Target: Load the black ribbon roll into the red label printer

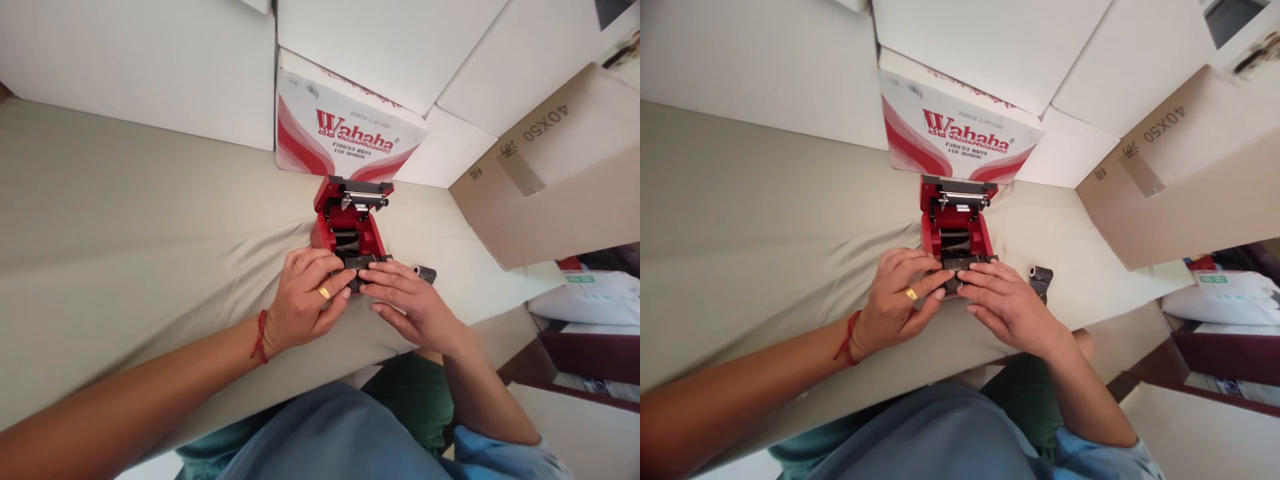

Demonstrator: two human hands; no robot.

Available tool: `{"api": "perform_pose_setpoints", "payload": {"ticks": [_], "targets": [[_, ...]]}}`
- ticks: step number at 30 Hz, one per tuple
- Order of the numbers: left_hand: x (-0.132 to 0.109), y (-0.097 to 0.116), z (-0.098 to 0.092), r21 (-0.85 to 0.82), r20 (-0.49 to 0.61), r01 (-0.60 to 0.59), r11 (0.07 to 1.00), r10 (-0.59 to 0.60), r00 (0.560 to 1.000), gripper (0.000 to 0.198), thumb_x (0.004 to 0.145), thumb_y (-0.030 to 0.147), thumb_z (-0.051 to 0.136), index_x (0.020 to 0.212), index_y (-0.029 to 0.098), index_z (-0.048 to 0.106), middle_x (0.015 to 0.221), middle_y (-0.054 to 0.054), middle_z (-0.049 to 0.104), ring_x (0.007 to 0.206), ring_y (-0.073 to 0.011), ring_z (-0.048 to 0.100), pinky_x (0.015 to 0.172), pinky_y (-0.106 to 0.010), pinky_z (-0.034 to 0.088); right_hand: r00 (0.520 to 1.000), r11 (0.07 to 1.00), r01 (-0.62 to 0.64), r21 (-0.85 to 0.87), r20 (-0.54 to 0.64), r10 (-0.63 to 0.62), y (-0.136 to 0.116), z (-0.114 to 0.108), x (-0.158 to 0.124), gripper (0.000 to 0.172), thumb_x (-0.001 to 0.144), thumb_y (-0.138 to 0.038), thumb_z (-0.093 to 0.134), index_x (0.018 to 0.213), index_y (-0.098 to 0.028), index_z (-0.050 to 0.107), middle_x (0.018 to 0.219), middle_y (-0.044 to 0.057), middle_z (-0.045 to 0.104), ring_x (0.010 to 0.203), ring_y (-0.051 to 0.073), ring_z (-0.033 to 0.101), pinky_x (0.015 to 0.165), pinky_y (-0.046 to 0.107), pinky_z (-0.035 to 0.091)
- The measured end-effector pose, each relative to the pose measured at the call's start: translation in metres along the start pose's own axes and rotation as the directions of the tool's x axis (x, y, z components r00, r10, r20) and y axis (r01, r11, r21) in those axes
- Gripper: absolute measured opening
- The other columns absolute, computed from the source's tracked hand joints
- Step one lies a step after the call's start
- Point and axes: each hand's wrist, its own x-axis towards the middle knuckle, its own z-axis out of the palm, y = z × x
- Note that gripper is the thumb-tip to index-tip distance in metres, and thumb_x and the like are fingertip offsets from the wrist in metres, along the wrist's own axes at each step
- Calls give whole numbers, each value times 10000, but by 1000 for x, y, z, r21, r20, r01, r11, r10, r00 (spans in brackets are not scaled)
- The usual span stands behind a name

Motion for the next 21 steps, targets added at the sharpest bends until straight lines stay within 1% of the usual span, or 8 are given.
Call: {"api": "perform_pose_setpoints", "payload": {"ticks": [5, 11, 13, 15, 17, 19, 20, 21], "targets": [[1, 3, -3, 4, 43, -129, 992, 129, 991, 285, 1047, 141, 702, 1313, 222, 764, 1164, -61, 893, 1193, -267, 799, 1191, -502, 525, 1000, 1000, -17, 8, -19, 18, 16, 8, -11, 398, 1151, -192, 702, 1534, -280, 761, 1565, 113, 823, 1563, 241, 719, 1399, 508, 512], [6, 5, -6, 6, 97, -147, 989, 146, 984, 232, 1047, 144, 725, 1271, 188, 767, 1118, -67, 909, 1099, -242, 815, 1129, -476, 535, 1000, 996, 2, 86, -26, 0, 22, 6, -9, 396, 1150, -229, 722, 1535, -309, 772, 1549, 96, 834, 1539, 242, 739, 1409, 516, 501], [5, 4, -6, -1, 97, -151, 988, 151, 984, 249, 1024, 122, 751, 1264, 184, 770, 1114, -66, 909, 1107, -241, 809, 1123, -474, 542, 999, 991, -23, 132, -43, 29, 21, 2, -9, 400, 1158, -272, 723, 1552, -326, 766, 1546, 90, 835, 1517, 251, 756, 1401, 523, 515], [5, 4, -6, -2, 100, -155, 988, 154, 983, 259, 1011, 104, 759, 1255, 189, 774, 1113, -61, 909, 1111, -239, 804, 1121, -473, 549, 986, 981, -89, 173, -124, 111, 25, -5, -4, 391, 1174, -314, 704, 1556, -359, 771, 1567, 71, 824, 1496, 254, 768, 1380, 515, 544], [5, 3, -6, 7, 107, -156, 988, 154, 982, 247, 1024, 104, 739, 1249, 198, 776, 1117, -56, 908, 1110, -236, 803, 1123, -474, 553, 925, 963, -185, 198, -296, 239, 37, -12, 8, 357, 1195, -375, 668, 1529, -391, 793, 1582, 49, 815, 1503, 264, 761, 1363, 521, 562], [6, 3, -6, 15, 110, -157, 987, 155, 982, 231, 1044, 112, 711, 1247, 206, 772, 1117, -50, 907, 1104, -233, 805, 1122, -478, 555, 823, 934, -265, 239, -449, 348, 58, -17, 27, 364, 1201, -491, 648, 1520, -398, 797, 1594, 44, 805, 1530, 288, 737, 1360, 552, 561], [6, 3, -6, 17, 110, -157, 987, 155, 982, 226, 1052, 114, 700, 1246, 208, 769, 1115, -47, 906, 1102, -231, 806, 1123, -477, 556, 783, 919, -288, 270, -486, 388, 70, -18, 38, 412, 1191, -569, 647, 1537, -392, 783, 1613, 50, 790, 1547, 301, 723, 1364, 572, 552], [6, 4, -7, 19, 110, -159, 987, 156, 982, 220, 1057, 115, 694, 1244, 205, 766, 1110, -46, 905, 1098, -229, 806, 1124, -477, 556, 766, 904, -298, 307, -487, 418, 83, -17, 50, 494, 1167, -656, 652, 1565, -383, 759, 1648, 59, 765, 1564, 312, 708, 1365, 587, 546]]}}
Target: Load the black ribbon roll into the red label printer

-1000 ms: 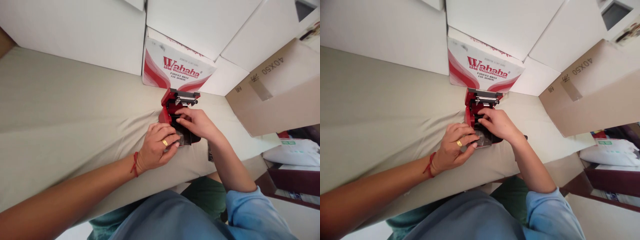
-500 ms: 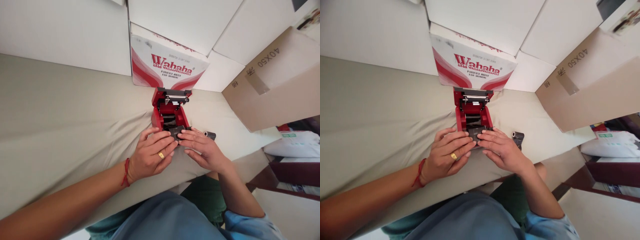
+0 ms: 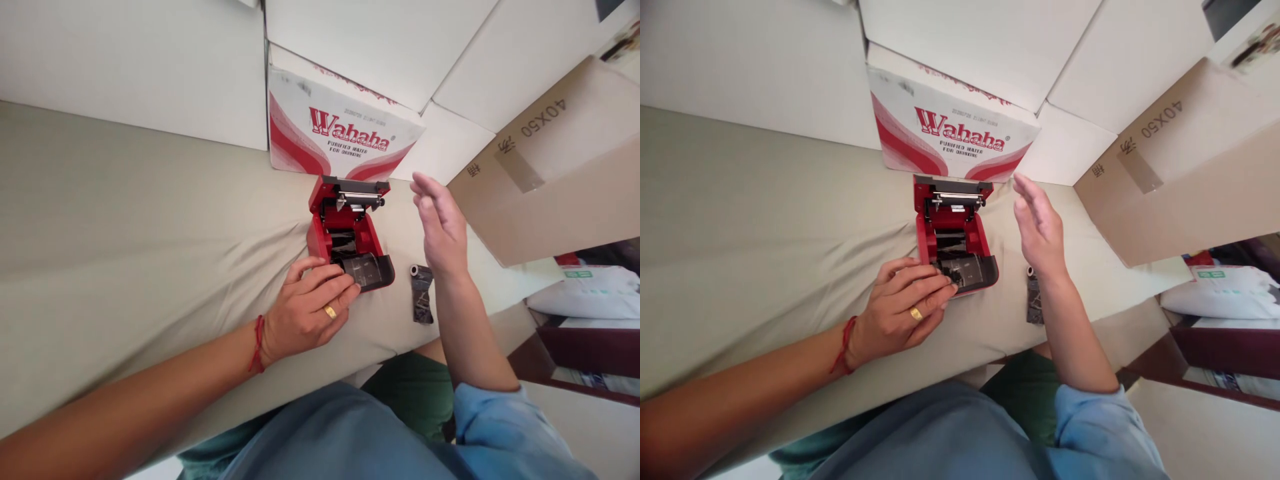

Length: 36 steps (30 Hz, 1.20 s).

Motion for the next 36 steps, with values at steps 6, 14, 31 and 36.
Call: {"api": "perform_pose_setpoints", "payload": {"ticks": [6, 14, 31, 36], "targets": [[-3, 1, 1, -7, -28, -9, 1000, 9, 1000, 246, 1030, 94, 734, 1244, 207, 779, 1116, -49, 899, 1125, -228, 797, 1144, -471, 558, 977, 973, -163, 165, 162, 137, 21, 41, 44, 723, 1037, -906, 653, 1410, -315, 842, 1449, 66, 863, 1403, 293, 789, 1281, 522, 603], [-11, 3, 9, 62, -134, 10, 998, -2, 991, 350, 962, 84, 795, 1250, 284, 799, 1130, -49, 866, 1186, -255, 739, 1128, -480, 593, 985, 1000, -21, 8, 169, 19, -13, 24, -10, 504, 1142, -718, 660, 1205, -304, 940, 1296, 59, 922, 1314, 277, 843, 1240, 492, 635], [-16, -19, 4, -88, -24, 174, 981, -177, 984, 614, 1084, 275, 681, 1686, 299, 560, 1411, -128, 811, 1428, -347, 747, 1297, -606, 528, 959, 994, 88, -68, 277, -66, 3, 24, -73, 393, 1237, -420, 543, 1446, -306, 856, 1529, 71, 843, 1560, 257, 723, 1364, 549, 566], [-14, -34, -1, -209, 110, 315, 926, -298, 948, 467, 1190, 266, 514, 1629, 330, 661, 1584, -102, 766, 1586, -337, 652, 1346, -602, 510, 980, 1000, -4, -31, 201, 10, -6, 29, -78, 449, 1245, -525, 502, 1415, -329, 868, 1502, 58, 859, 1558, 266, 723, 1373, 558, 549]]}}
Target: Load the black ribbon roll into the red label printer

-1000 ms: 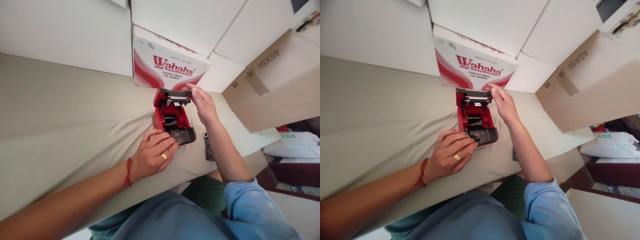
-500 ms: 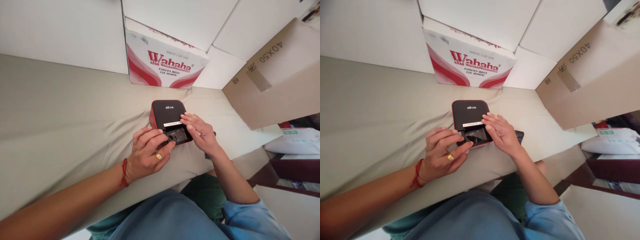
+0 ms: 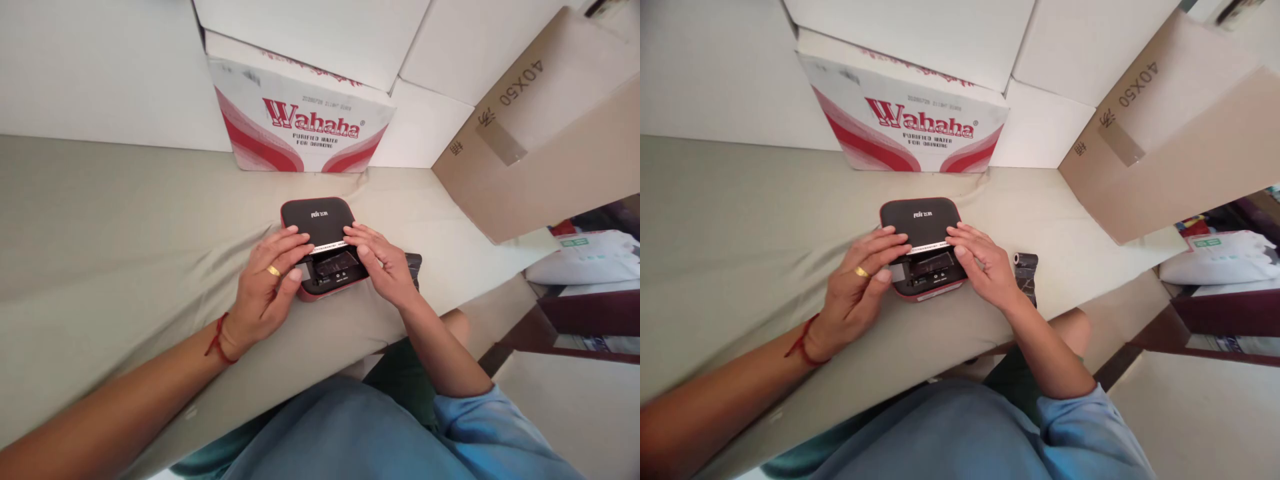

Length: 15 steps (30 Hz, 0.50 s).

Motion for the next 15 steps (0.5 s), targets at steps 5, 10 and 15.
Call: {"api": "perform_pose_setpoints", "payload": {"ticks": [5, 10, 15], "targets": [[5, -10, -4, -47, -6, -5, 999, 5, 1000, 419, 1175, 230, 532, 1482, 347, 791, 1470, -57, 846, 1473, -307, 735, 1369, -601, 494, 992, 993, 117, -27, 41, -116, -20, -7, -11, 430, 1241, -464, 504, 1507, -332, 815, 1546, 71, 835, 1530, 271, 746, 1433, 587, 450], [7, -10, -3, -55, 15, 6, 998, -5, 1000, 354, 1102, 217, 666, 1415, 330, 786, 1422, -71, 848, 1430, -314, 743, 1329, -610, 541, 957, 942, 287, -174, 92, -274, -19, -3, -31, 344, 1173, -358, 602, 1395, -323, 863, 1379, 65, 908, 1422, 285, 819, 1408, 597, 487], [5, -11, 0, -164, 34, 101, 981, -97, 995, 492, 1135, 362, 657, 1626, 346, 637, 1734, -120, 636, 1756, -388, 456, 1443, -715, 390, 954, 942, 293, -164, -12, -299, -16, 8, -49, 477, 1148, -281, 601, 1599, -331, 749, 1422, 79, 891, 1419, 293, 821, 1372, 593, 542]]}}
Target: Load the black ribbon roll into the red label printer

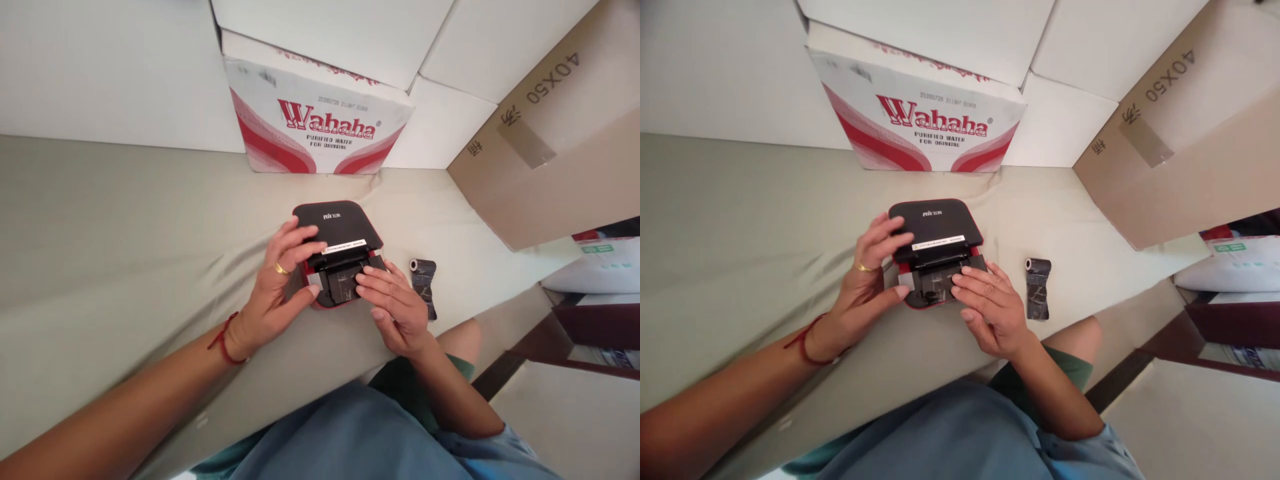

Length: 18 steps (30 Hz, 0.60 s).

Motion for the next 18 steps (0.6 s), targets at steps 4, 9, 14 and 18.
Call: {"api": "perform_pose_setpoints", "payload": {"ticks": [4, 9, 14, 18], "targets": [[-1, -6, 0, -95, 38, 77, 992, -74, 997, 719, 1136, 531, 663, 1804, 399, 432, 1941, -127, 369, 1855, -432, 251, 1475, -783, 265, 999, 999, -41, 25, -12, 41, -1, 2, -7, 489, 1155, -308, 607, 1625, -357, 735, 1437, 71, 885, 1416, 308, 823, 1359, 623, 556], [-1, -13, 1, -157, 27, 196, 968, -194, 981, 869, 1124, 581, 686, 1873, 450, 266, 2009, -72, 221, 1877, -386, 203, 1499, -716, 266, 999, 998, -52, 39, 5, 52, 1, 3, -8, 525, 1111, -250, 642, 1617, -351, 739, 1442, 81, 883, 1424, 312, 818, 1377, 614, 534], [1, -19, 4, -245, 28, 219, 944, -219, 975, 901, 1145, 627, 629, 1894, 480, 152, 2017, -37, 208, 1858, -355, 290, 1444, -635, 447, 999, 999, -32, -41, -20, 31, -1, 6, -6, 471, 1125, -252, 611, 1563, -333, 764, 1395, 81, 900, 1384, 294, 839, 1342, 593, 583], [-5, -30, 12, -243, -12, 224, 944, -234, 972, 770, 1194, 657, 488, 1887, 459, 219, 1999, -30, 273, 1839, -325, 349, 1424, -588, 501, 999, 999, -36, 4, 4, 36, -4, -6, 4, 385, 1152, -281, 619, 1485, -325, 807, 1367, 70, 910, 1349, 281, 853, 1386, 584, 528]]}}
